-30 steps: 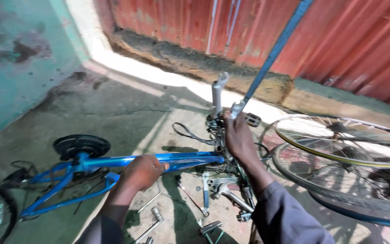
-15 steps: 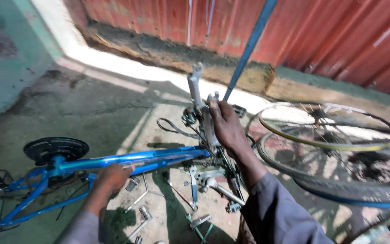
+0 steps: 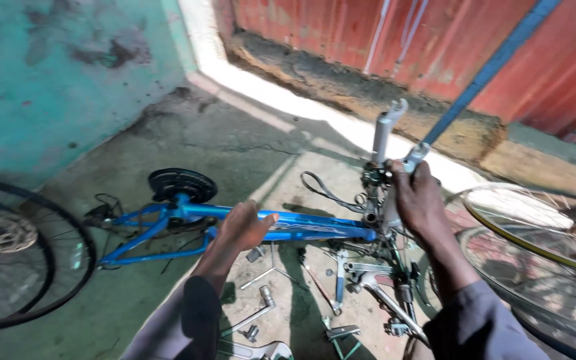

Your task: Repairing and assembling a bicycle, specifically focusing on the front fork and cable connections.

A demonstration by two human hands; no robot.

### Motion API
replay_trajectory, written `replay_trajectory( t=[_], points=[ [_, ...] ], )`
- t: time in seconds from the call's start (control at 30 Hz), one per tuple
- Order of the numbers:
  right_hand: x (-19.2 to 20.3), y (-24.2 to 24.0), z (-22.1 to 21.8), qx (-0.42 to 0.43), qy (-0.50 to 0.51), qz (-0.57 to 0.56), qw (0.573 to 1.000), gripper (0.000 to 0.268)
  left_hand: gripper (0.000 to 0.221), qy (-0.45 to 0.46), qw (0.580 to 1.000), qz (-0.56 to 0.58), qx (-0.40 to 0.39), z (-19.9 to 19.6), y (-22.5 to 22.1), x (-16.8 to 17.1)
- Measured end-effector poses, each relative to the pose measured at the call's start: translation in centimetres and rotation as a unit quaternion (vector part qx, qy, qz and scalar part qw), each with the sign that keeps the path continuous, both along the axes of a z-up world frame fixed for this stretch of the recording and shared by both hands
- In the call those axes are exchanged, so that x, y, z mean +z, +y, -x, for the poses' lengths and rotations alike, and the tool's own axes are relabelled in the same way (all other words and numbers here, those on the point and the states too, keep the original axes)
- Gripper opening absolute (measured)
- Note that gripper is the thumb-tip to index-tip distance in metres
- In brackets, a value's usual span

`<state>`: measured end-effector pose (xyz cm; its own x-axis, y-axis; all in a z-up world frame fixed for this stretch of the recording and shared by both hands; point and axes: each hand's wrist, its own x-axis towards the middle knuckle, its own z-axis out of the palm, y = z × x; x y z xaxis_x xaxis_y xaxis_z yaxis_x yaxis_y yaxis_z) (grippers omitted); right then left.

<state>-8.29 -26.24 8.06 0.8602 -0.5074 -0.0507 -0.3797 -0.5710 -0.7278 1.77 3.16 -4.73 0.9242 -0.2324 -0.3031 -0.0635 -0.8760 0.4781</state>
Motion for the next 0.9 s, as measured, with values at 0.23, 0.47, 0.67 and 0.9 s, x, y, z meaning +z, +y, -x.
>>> replay_trajectory(
  t=[0.23,0.47,0.67,0.9],
  points=[
    [-1.3,-2.0,-0.9,-0.037,-0.067,-0.053,0.996,0.084,0.056,0.054,0.99,-0.099,-0.081,2.4,4.4,2.4],
    [-2.1,-4.0,0.8,-0.042,-0.242,-0.229,0.942,0.035,0.063,0.047,0.989,-0.131,-0.051,0.8,10.5,-1.3],
    [-0.2,-2.6,2.0,-0.073,-0.234,-0.225,0.943,0.016,0.051,0.079,0.986,-0.089,0.118,0.9,14.1,-1.6],
    [-2.9,-3.3,1.3,-0.012,-0.204,-0.256,0.945,0.065,0.031,-0.028,0.969,-0.014,0.244,-2.6,17.7,-8.9]
  ],
)
